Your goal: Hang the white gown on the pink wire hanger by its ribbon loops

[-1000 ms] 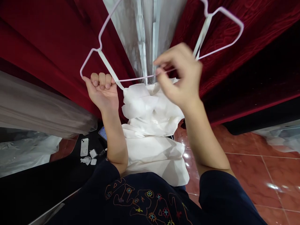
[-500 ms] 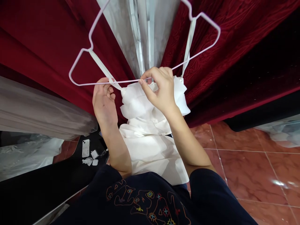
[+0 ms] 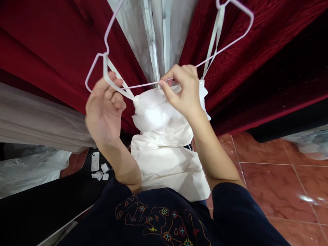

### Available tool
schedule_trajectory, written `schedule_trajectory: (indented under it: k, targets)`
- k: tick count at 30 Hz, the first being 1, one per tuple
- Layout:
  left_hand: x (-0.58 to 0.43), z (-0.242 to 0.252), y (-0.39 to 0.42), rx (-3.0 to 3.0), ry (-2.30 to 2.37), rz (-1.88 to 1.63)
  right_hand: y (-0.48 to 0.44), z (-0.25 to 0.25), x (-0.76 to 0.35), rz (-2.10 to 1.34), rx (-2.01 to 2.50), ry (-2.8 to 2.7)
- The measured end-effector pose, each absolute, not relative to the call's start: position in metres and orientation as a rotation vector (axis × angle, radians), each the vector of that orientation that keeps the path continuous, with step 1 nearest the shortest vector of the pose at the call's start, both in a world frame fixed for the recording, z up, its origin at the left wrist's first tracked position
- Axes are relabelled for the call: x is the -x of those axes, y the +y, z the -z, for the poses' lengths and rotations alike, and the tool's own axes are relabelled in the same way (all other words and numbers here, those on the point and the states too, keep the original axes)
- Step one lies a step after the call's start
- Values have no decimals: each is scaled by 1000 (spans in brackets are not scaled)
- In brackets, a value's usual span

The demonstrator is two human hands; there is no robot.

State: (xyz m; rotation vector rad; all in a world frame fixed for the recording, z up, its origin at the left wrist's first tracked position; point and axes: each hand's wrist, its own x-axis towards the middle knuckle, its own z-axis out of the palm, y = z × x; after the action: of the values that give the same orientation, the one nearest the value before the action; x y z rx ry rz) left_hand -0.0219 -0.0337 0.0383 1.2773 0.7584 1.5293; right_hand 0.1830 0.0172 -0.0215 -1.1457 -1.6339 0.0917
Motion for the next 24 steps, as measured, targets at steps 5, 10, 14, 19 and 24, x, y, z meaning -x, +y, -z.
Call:
schedule_trajectory:
  k: [5, 10, 14, 19, 24]
  targets:
    - [38, -42, -20, -1065, 646, -1847, 12, 21, -195, -78, 1174, -1634]
    - [41, -10, -8, -1107, 1004, -2015, 15, 25, -190, -51, 1178, -1628]
    - [34, 3, -3, -1079, 1117, -1812, 19, 25, -186, -46, 1169, -1627]
    - [15, 4, -4, -1054, 669, -1737, 16, 28, -181, 29, 1142, -1606]
    - [-6, 10, -4, -935, 546, -1873, 12, 17, -182, 76, 1077, -1640]
